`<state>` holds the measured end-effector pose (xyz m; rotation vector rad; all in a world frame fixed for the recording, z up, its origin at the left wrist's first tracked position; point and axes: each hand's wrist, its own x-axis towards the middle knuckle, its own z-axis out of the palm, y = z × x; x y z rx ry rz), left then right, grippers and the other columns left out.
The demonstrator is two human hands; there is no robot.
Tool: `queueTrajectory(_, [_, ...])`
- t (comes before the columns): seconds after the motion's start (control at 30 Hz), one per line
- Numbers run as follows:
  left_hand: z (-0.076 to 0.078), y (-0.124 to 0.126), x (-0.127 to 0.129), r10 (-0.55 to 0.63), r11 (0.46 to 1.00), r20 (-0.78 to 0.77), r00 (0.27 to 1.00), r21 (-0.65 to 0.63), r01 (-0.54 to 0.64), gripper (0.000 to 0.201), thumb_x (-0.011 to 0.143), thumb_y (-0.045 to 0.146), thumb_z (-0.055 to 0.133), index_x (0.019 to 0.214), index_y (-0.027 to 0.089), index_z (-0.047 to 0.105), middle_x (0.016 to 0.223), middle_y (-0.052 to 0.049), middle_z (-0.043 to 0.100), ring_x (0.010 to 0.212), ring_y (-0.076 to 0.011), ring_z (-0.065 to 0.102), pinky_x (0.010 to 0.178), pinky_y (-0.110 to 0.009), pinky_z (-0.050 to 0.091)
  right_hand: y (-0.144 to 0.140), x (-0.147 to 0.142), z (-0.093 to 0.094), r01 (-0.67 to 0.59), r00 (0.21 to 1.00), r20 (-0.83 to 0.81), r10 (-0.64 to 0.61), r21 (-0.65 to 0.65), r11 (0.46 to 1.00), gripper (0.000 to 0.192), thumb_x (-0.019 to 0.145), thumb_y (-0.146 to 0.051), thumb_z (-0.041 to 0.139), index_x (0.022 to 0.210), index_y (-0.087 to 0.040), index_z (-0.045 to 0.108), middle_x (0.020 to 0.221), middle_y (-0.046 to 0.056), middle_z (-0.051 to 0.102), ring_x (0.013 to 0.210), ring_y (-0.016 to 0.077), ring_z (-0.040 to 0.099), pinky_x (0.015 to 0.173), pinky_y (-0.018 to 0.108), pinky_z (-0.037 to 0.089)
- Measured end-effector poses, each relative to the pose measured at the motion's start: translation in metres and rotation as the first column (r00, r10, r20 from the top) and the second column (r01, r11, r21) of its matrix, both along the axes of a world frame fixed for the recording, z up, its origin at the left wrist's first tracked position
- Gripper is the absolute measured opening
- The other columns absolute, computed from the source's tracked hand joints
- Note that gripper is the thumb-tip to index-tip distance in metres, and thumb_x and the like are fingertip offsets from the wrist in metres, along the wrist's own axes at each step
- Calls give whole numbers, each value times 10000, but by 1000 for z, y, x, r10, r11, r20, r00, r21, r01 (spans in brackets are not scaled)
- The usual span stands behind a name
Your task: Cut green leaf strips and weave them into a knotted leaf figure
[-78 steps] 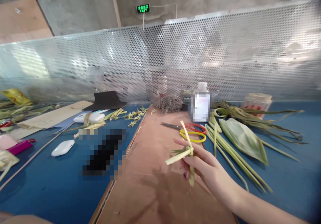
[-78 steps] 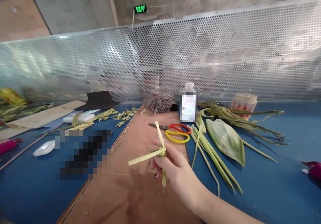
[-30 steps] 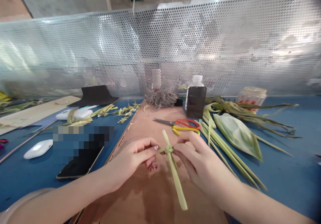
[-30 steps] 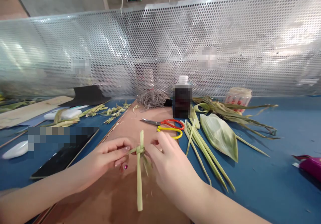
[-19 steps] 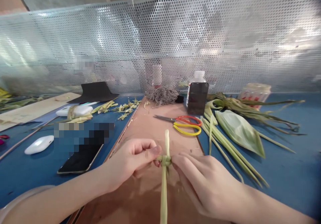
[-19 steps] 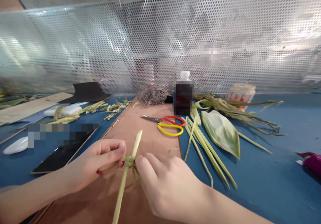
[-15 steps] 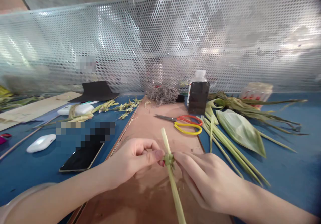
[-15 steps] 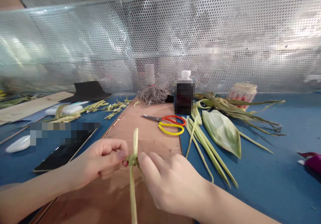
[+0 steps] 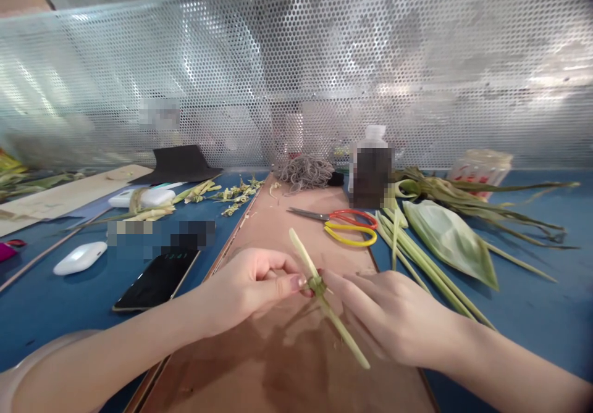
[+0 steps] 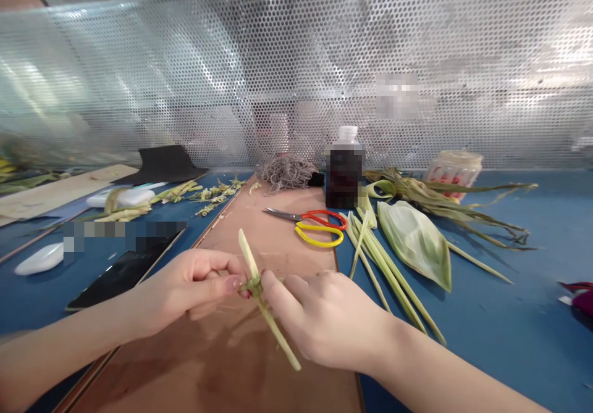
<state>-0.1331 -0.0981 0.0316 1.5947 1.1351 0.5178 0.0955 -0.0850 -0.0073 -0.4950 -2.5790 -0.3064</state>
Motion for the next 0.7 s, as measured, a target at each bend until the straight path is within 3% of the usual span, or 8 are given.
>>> queueTrajectory(0.17, [-1,2,-2,28,999,-11,1000,17,-28,356,818,502,559,860,152,608,524,71,358,420,-50,237,401,-221,138,-2,-2,1,4,982,-187,-38,-178,984,347,876,-122,371,1216,-149,438,693,28,633,545,150,588,479,248,421])
queueTrajectory(0.27, [-5,6,-3,35,999,-23,999,36,-34,337,809,490,573,802,154,584,516,74,360,427,-54,267,411,-216,161,-3,-5,3,22,955,-287,-79,-196,980,432,854,-170,454,1282,-179,388,895,81,647,786,198,632,661,302,511])
queueTrajectory(0.37, [-9,7,-3,8,1000,21,1000,4,-8,308,807,466,581,779,161,556,524,72,392,423,-52,297,416,-208,193,-4,-9,5,22,960,-266,-87,-239,971,462,856,-215,499,1305,-202,394,1033,112,614,935,233,606,770,365,523])
queueTrajectory(0.5, [-10,6,-2,-11,997,165,986,-79,24,217,810,380,579,768,173,526,562,58,444,455,-60,369,437,-187,286,-9,-16,4,-33,971,-236,-50,-332,943,358,880,-258,512,1223,-175,458,991,99,622,870,209,607,714,330,525])
queueTrajectory(0.7, [-10,2,0,-37,975,320,947,-197,105,152,840,296,555,786,174,483,487,78,438,425,-45,334,444,-171,283,-16,-19,4,1,964,-256,-78,-286,958,281,894,-287,528,1138,-149,501,847,65,625,763,193,583,611,299,483])
